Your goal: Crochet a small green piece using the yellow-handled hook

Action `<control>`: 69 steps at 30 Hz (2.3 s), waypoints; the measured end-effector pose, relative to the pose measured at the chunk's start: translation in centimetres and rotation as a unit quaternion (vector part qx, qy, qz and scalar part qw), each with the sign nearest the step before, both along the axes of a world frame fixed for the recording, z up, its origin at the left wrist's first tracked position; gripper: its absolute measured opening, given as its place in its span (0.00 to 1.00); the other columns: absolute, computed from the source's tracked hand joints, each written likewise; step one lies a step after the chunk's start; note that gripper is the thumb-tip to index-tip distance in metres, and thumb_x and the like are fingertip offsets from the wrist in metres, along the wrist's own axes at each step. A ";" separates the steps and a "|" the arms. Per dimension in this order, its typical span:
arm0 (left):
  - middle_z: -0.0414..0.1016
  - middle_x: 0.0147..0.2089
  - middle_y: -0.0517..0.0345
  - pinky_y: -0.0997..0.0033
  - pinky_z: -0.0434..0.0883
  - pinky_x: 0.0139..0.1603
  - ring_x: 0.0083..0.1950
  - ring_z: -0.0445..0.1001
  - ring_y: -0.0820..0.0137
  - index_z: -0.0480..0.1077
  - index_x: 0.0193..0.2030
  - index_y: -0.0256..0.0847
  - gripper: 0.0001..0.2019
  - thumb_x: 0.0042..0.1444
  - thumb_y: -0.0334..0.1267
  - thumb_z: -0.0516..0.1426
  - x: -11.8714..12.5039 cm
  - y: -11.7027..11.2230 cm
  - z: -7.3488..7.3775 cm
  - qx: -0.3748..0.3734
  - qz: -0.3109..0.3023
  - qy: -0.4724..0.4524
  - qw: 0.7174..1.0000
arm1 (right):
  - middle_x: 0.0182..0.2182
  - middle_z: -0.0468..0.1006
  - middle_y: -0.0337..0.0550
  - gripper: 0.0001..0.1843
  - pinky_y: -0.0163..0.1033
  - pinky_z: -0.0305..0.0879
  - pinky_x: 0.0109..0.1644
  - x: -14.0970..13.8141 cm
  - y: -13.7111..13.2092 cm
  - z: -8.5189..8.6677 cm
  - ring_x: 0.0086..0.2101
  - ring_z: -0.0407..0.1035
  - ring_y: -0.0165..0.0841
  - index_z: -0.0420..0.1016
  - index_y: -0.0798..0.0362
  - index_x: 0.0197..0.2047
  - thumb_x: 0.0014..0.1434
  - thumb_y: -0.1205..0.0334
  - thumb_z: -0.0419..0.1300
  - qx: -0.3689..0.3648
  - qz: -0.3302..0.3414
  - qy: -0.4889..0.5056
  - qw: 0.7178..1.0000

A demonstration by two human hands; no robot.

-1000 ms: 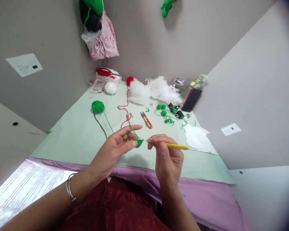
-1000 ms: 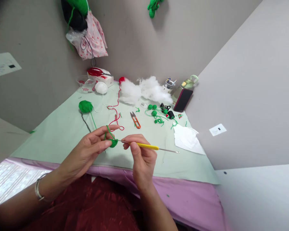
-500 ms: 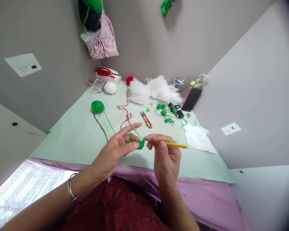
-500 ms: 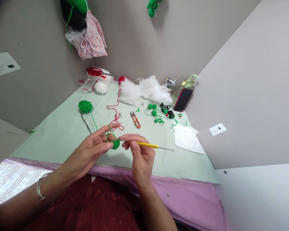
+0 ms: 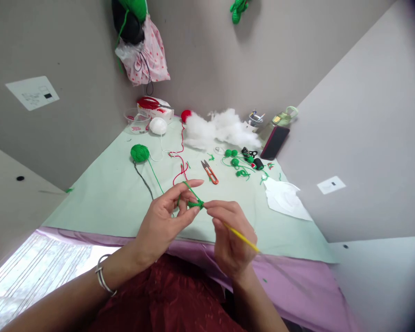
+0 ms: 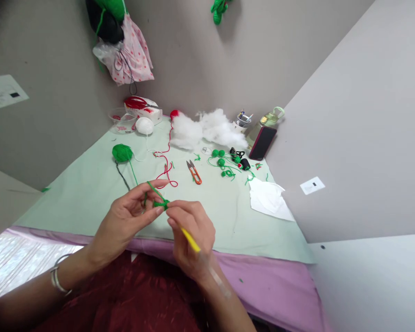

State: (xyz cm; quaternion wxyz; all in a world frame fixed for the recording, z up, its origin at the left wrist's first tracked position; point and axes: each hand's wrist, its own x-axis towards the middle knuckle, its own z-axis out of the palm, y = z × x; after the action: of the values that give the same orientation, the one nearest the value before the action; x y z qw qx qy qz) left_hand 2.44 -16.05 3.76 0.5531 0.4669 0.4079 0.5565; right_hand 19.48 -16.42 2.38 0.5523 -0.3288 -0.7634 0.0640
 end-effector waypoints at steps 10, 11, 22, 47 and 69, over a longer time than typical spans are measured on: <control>0.72 0.32 0.65 0.68 0.68 0.46 0.29 0.62 0.76 0.81 0.60 0.45 0.23 0.56 0.38 0.72 -0.5 0.9 0.7 -0.155 -0.102 -0.188 0.965 | 0.33 0.81 0.43 0.12 0.43 0.75 0.35 -0.2 1.1 0.4 0.32 0.75 0.35 0.83 0.48 0.44 0.74 0.65 0.57 -0.112 0.039 0.209 0.971; 0.74 0.35 0.64 0.69 0.68 0.46 0.33 0.66 0.74 0.81 0.59 0.46 0.23 0.56 0.37 0.72 -0.5 0.9 0.8 -0.145 -0.098 -0.185 0.967 | 0.33 0.81 0.43 0.12 0.43 0.75 0.36 -0.2 1.3 0.7 0.32 0.75 0.34 0.83 0.48 0.42 0.74 0.64 0.57 -0.136 0.063 0.226 0.963; 0.77 0.35 0.63 0.76 0.69 0.46 0.37 0.72 0.75 0.83 0.57 0.45 0.23 0.54 0.39 0.75 0.5 0.4 0.3 -0.130 -0.093 -0.188 0.969 | 0.46 0.85 0.48 0.19 0.43 0.79 0.44 -0.7 0.3 -0.3 0.43 0.80 0.37 0.84 0.44 0.56 0.68 0.74 0.63 0.050 -0.042 0.009 0.998; 0.73 0.40 0.62 0.69 0.63 0.43 0.38 0.64 0.72 0.83 0.57 0.52 0.17 0.62 0.34 0.67 -0.2 0.2 -0.1 -0.019 -0.029 0.000 0.999 | 0.38 0.85 0.42 0.13 0.41 0.77 0.42 0.2 0.2 0.6 0.36 0.79 0.33 0.82 0.47 0.48 0.75 0.68 0.56 -0.142 0.036 0.164 0.976; 0.76 0.35 0.63 0.74 0.70 0.46 0.35 0.68 0.74 0.84 0.56 0.46 0.24 0.51 0.39 0.76 0.6 0.4 0.9 -0.135 -0.080 -0.180 0.971 | 0.46 0.85 0.45 0.19 0.45 0.77 0.46 -0.7 0.2 0.0 0.43 0.79 0.38 0.85 0.38 0.55 0.68 0.71 0.64 -0.039 -0.010 0.073 0.997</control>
State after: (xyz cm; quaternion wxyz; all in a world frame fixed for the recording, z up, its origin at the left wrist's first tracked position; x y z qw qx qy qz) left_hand 3.06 -15.67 4.68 0.7177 0.3112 0.3342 0.5257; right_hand 18.81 -16.25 2.35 0.5938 -0.3517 -0.7150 0.1119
